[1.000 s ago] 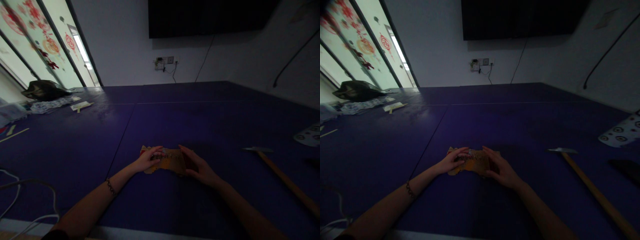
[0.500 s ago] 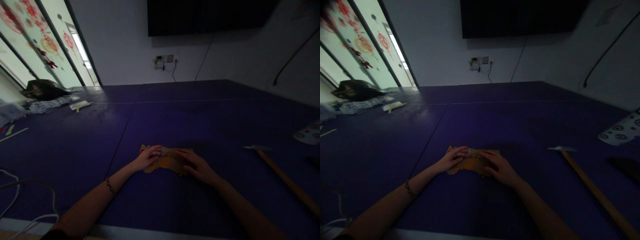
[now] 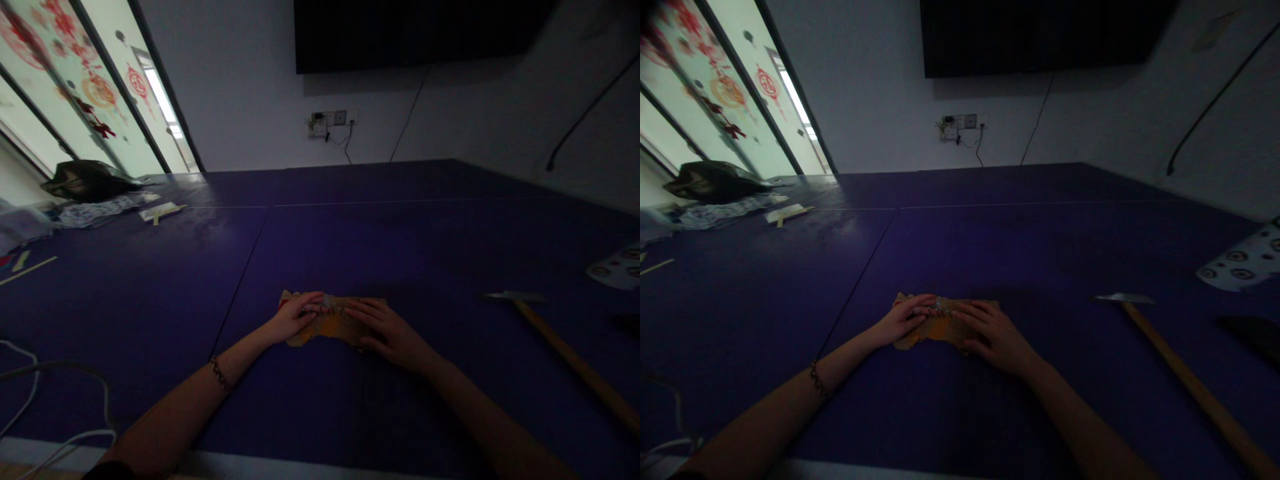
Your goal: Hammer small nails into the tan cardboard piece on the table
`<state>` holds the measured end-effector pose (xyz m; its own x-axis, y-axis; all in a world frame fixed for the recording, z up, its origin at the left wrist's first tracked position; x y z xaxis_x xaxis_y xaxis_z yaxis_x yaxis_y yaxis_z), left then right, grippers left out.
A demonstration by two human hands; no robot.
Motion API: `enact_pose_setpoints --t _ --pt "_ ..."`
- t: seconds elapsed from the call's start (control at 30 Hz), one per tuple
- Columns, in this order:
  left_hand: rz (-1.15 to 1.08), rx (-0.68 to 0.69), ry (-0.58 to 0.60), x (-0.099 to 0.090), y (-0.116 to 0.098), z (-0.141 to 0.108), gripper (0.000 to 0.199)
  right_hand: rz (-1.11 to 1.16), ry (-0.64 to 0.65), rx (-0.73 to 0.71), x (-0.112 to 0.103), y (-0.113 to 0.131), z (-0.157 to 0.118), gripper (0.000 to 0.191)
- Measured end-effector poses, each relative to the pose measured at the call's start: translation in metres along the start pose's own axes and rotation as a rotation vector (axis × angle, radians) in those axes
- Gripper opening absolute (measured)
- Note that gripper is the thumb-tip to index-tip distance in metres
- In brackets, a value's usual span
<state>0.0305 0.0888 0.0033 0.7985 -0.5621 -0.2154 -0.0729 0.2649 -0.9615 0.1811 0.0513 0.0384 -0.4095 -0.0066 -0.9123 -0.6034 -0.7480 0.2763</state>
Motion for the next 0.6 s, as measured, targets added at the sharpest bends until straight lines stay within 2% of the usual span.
enact_pose_setpoints --t 0.13,0.3,0.6 --pt "0.033 -0.006 -0.008 0.000 -0.002 -0.001 0.044 -0.007 -0.003 0.013 0.000 0.000 0.000 0.050" --pt "0.026 -0.011 -0.025 -0.001 -0.002 -0.001 0.043 -0.134 0.032 -0.013 0.006 0.006 0.001 0.051" --pt "0.053 -0.004 -0.023 -0.001 -0.006 0.000 0.043 -0.197 0.048 0.075 0.012 0.001 0.002 0.052"
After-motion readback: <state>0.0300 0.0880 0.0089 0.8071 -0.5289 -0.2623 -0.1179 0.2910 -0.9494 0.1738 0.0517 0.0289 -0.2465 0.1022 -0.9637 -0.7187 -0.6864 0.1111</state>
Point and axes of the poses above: each hand's wrist, its own z-axis towards the middle knuckle, its own x-axis out of the palm, y = z × x, the point moved 8 cm from there along z, towards the middle knuckle, and after that the axes turned 4 degrees about -z, right-handed, at the moved point
